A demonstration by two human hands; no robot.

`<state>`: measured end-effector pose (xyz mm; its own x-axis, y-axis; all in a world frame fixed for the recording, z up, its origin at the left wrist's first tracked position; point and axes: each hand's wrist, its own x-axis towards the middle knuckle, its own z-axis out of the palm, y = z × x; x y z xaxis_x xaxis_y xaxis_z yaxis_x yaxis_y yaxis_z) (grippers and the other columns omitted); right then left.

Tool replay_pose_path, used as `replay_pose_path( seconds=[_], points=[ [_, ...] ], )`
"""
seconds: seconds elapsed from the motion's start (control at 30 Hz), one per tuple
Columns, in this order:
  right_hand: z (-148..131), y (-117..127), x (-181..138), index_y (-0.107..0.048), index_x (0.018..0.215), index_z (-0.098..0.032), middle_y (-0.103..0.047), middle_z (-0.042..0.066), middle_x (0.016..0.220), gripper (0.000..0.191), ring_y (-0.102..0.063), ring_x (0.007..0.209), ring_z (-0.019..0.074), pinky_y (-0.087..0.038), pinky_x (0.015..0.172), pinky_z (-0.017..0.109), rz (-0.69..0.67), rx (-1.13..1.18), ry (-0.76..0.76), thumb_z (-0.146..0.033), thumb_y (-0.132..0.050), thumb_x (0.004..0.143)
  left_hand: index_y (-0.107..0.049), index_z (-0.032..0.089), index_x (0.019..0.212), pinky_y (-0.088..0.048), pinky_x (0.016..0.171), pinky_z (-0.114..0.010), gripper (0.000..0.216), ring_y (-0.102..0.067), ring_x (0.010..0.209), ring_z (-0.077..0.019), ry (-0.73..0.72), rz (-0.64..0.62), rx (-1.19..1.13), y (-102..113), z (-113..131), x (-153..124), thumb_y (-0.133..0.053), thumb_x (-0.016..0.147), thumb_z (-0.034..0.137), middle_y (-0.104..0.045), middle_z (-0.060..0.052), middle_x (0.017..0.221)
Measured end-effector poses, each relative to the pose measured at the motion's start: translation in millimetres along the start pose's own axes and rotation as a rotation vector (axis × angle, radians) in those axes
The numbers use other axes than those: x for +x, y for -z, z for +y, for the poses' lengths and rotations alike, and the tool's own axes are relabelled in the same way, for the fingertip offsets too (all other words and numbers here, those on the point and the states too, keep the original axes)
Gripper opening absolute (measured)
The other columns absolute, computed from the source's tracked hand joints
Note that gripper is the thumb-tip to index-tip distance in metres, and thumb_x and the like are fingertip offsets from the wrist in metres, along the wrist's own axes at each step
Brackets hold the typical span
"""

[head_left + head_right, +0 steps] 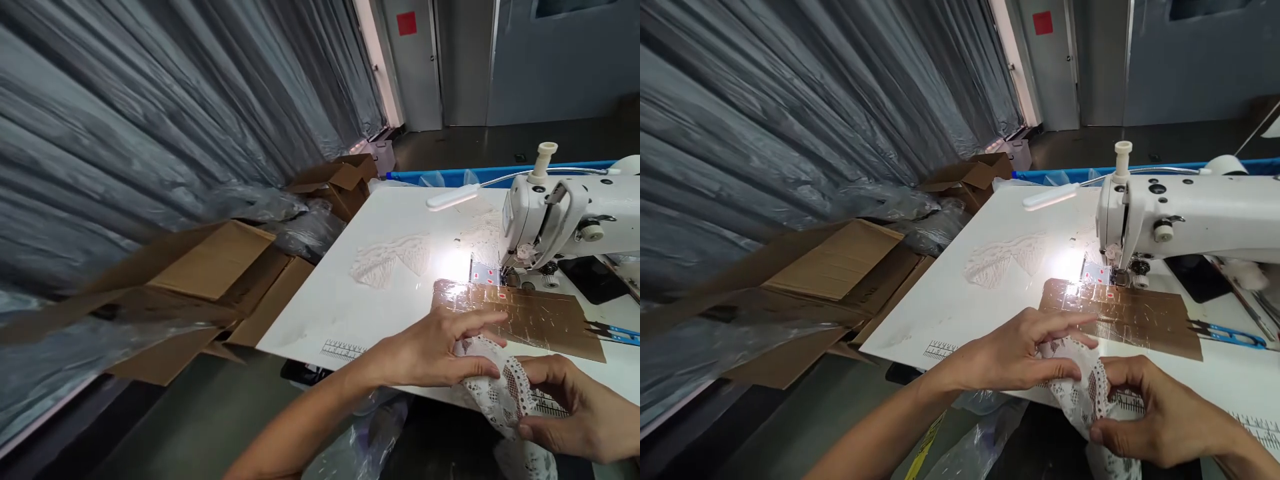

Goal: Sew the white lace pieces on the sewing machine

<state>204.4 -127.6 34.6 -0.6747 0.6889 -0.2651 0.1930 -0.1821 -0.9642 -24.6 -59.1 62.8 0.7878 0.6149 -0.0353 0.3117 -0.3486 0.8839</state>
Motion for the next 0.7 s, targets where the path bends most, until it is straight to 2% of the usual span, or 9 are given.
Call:
replay_pose_path(
  seconds=[0.13,0.23,0.33,0.47,0.53,0.57,0.63,0.7],
  points=[
    [3.8,0.2,2.6,-0.055,0.083,-0.019,-0.053,-0.002,0.077,0.034,-0.047,0.070,0.0111,-0.041,0.064,0.023,0.007,0.129,-0.081,-0.048,-0.075,0.082,-0.065,0.016,0.132,-0.052,0.066,-0.023,0.048,-0.061,0.070,-0.0108,0.072,-0.023,0.014,-2.7,-1.6,1.5,-0.073,0.087,0.032,-0.076,-0.004,0.089],
    [8.8,8.4,0.8,-0.052,0.084,-0.020,-0.046,-0.004,0.074,0.042,-0.037,0.063,0.0088,-0.033,0.056,0.022,-0.037,0.177,-0.131,-0.056,-0.073,0.082,-0.069,0.018,0.125,-0.051,0.065,-0.022,0.038,-0.061,0.072,-0.0106,0.103,0.025,-0.022,-3.0,-8.9,2.1,-0.068,0.089,0.029,-0.075,-0.004,0.094],
    [13.4,30.1,-1.1,-0.058,0.088,-0.020,-0.049,-0.003,0.074,0.047,-0.040,0.063,0.0098,-0.034,0.056,0.024,-0.006,0.097,-0.147,-0.066,-0.066,0.084,-0.069,0.019,0.121,-0.053,0.068,-0.024,0.034,-0.063,0.077,-0.0119,0.125,0.142,-0.033,1.4,-22.9,7.4,-0.064,0.089,0.030,-0.074,-0.006,0.105],
    [14.3,71.6,6.3,-0.064,0.088,-0.021,-0.048,-0.004,0.062,0.053,-0.036,0.053,0.0104,-0.030,0.048,0.025,0.197,-0.121,-0.213,-0.073,-0.062,0.080,-0.066,0.016,0.121,-0.052,0.061,-0.024,0.035,-0.061,0.069,-0.0107,0.119,0.243,0.078,13.7,-42.7,26.0,-0.061,0.089,0.030,-0.070,-0.007,0.102],
    [13.3,89.8,15.2,-0.067,0.089,-0.022,-0.056,0.001,0.066,0.051,-0.046,0.056,0.0139,-0.034,0.049,0.028,0.376,-0.252,-0.207,-0.072,-0.062,0.077,-0.064,0.015,0.121,-0.051,0.061,-0.024,0.033,-0.062,0.070,-0.0121,0.086,0.257,0.250,19.3,-51.8,37.5,-0.057,0.090,0.026,-0.069,-0.006,0.095],
    [13.1,96.9,20.0,-0.067,0.083,-0.023,-0.058,0.002,0.066,0.047,-0.050,0.058,0.0162,-0.035,0.050,0.029,0.463,-0.347,-0.213,-0.069,-0.063,0.077,-0.064,0.015,0.120,-0.050,0.061,-0.025,0.032,-0.063,0.073,-0.0139,0.071,0.267,0.363,21.2,-56.2,42.9,-0.056,0.091,0.023,-0.069,-0.006,0.093],
    [14.2,106.4,28.6,-0.064,0.072,-0.025,-0.058,0.003,0.062,0.037,-0.053,0.057,0.0196,-0.038,0.051,0.033,0.610,-0.557,-0.251,-0.062,-0.063,0.077,-0.064,0.014,0.118,-0.049,0.063,-0.028,0.028,-0.065,0.081,-0.0183,0.030,0.291,0.579,22.1,-64.8,52.0,-0.052,0.093,0.019,-0.068,-0.009,0.098],
    [16.6,109.8,34.4,-0.060,0.068,-0.026,-0.056,0.001,0.056,0.031,-0.052,0.053,0.0201,-0.038,0.052,0.034,0.712,-0.707,-0.276,-0.055,-0.063,0.079,-0.064,0.015,0.114,-0.051,0.069,-0.032,0.023,-0.066,0.091,-0.0217,-0.062,0.292,0.709,19.3,-72.3,58.1,-0.048,0.097,0.018,-0.067,-0.013,0.112]
  ],
)
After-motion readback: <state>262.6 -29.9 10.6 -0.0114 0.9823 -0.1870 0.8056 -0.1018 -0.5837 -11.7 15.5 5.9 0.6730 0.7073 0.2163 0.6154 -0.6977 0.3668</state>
